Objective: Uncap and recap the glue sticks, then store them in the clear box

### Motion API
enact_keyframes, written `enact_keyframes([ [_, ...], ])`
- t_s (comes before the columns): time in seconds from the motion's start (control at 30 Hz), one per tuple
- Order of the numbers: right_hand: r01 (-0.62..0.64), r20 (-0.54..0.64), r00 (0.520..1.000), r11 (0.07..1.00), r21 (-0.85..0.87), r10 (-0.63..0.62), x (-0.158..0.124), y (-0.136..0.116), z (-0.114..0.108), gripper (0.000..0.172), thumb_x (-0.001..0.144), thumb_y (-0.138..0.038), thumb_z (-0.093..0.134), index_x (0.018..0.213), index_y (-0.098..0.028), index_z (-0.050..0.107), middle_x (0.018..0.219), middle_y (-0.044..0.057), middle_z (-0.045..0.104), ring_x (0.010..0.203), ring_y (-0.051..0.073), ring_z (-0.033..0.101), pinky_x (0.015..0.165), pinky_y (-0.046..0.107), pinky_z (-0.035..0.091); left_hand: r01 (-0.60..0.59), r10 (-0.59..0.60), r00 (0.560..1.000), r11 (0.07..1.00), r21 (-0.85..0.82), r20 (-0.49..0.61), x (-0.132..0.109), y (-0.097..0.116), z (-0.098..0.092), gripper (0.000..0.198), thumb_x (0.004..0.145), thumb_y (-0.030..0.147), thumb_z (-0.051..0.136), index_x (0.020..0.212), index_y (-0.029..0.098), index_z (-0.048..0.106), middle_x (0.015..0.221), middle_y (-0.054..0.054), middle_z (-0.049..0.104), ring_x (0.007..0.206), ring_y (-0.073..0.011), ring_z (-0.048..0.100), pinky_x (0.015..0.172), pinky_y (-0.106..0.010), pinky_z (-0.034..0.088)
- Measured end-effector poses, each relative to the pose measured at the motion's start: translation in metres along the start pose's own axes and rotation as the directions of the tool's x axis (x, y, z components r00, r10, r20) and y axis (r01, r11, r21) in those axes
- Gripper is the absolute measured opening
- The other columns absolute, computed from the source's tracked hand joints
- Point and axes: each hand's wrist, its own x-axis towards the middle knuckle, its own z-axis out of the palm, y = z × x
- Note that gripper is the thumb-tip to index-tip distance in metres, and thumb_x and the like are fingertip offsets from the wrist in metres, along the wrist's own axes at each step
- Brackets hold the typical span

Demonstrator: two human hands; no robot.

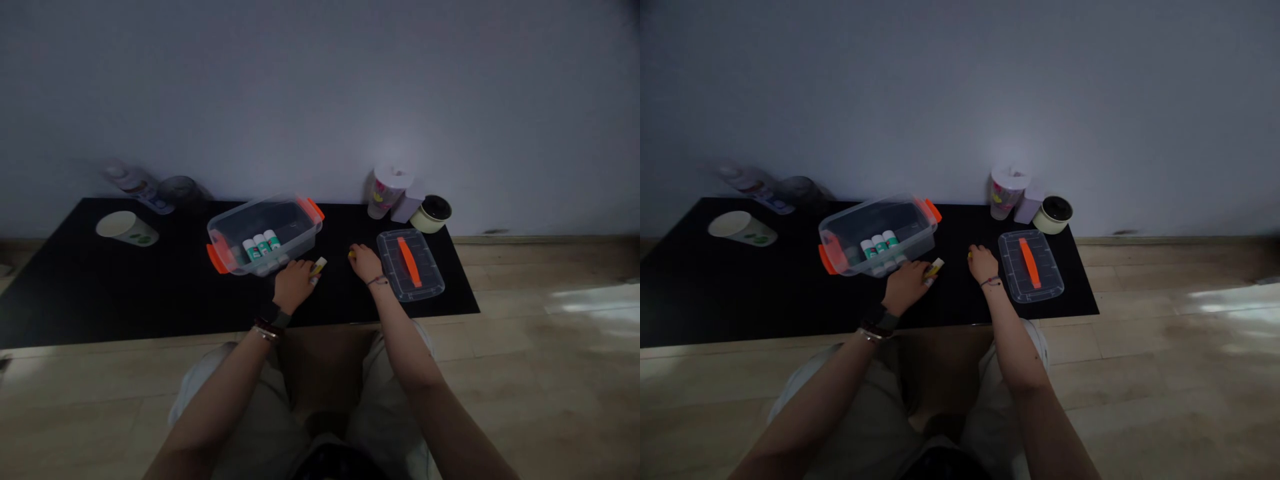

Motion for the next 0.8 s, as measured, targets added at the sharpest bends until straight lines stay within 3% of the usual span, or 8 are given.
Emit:
enact_keyframes([
  [0.13, 0.087, -0.100, 0.993, 0.953, 0.290, -0.061, 0.006, 0.003, 0.002, 0.025, 0.095, -0.025, 0.055, 0.118, -0.019, 0.064, 0.110, 0.008, 0.070, 0.097, 0.018, 0.066, 0.086, 0.029, 0.050, -0.018, -0.001, 0.997, 0.972, -0.233, -0.078, 0.003, -0.002, -0.001, 0.035, 0.096, 0.040, 0.054, 0.121, 0.018, 0.065, 0.112, -0.009, 0.071, 0.106, -0.0260, 0.063, 0.092, -0.036, 0.050],
  [0.27, 0.118, -0.094, 0.993, 0.737, 0.665, -0.074, 0.012, 0.001, 0.009, 0.024, 0.094, -0.036, 0.056, 0.107, -0.018, 0.065, 0.088, 0.001, 0.071, 0.069, 0.012, 0.064, 0.068, 0.025, 0.051, -0.058, 0.013, 0.994, 0.899, -0.435, -0.105, 0.007, -0.007, 0.002, 0.038, 0.095, 0.039, 0.054, 0.123, 0.015, 0.063, 0.112, -0.011, 0.070, 0.099, -0.0243, 0.066, 0.091, -0.037, 0.052],
  [0.33, 0.120, -0.076, 0.992, 0.626, 0.770, -0.096, 0.013, -0.002, 0.013, 0.025, 0.093, -0.040, 0.055, 0.101, -0.018, 0.064, 0.083, 0.001, 0.070, 0.065, 0.011, 0.062, 0.063, 0.024, 0.050, -0.075, 0.023, 0.993, 0.878, -0.473, -0.115, 0.008, -0.007, 0.004, 0.038, 0.094, 0.038, 0.053, 0.124, 0.015, 0.062, 0.114, -0.012, 0.070, 0.100, -0.0247, 0.066, 0.092, -0.038, 0.052],
  [0.43, 0.128, -0.065, 0.989, 0.551, 0.825, -0.133, 0.011, -0.009, 0.016, 0.025, 0.093, -0.042, 0.055, 0.093, -0.018, 0.063, 0.077, 0.000, 0.068, 0.067, 0.011, 0.062, 0.060, 0.021, 0.048, -0.101, 0.047, 0.992, 0.867, -0.488, -0.121, 0.006, -0.006, 0.004, 0.039, 0.094, 0.036, 0.053, 0.125, 0.015, 0.062, 0.115, -0.012, 0.069, 0.103, -0.0248, 0.066, 0.094, -0.038, 0.052],
  [0.8, 0.146, -0.073, 0.984, 0.501, 0.853, -0.161, 0.005, -0.017, 0.017, 0.041, 0.088, -0.062, 0.057, 0.086, -0.021, 0.056, 0.069, -0.003, 0.061, 0.060, 0.011, 0.055, 0.057, 0.023, 0.043, -0.113, 0.083, 0.993, 0.851, -0.514, -0.081, 0.004, -0.006, -0.002, 0.040, 0.094, 0.034, 0.050, 0.125, 0.012, 0.063, 0.111, -0.014, 0.068, 0.100, -0.0253, 0.066, 0.094, -0.041, 0.053],
])
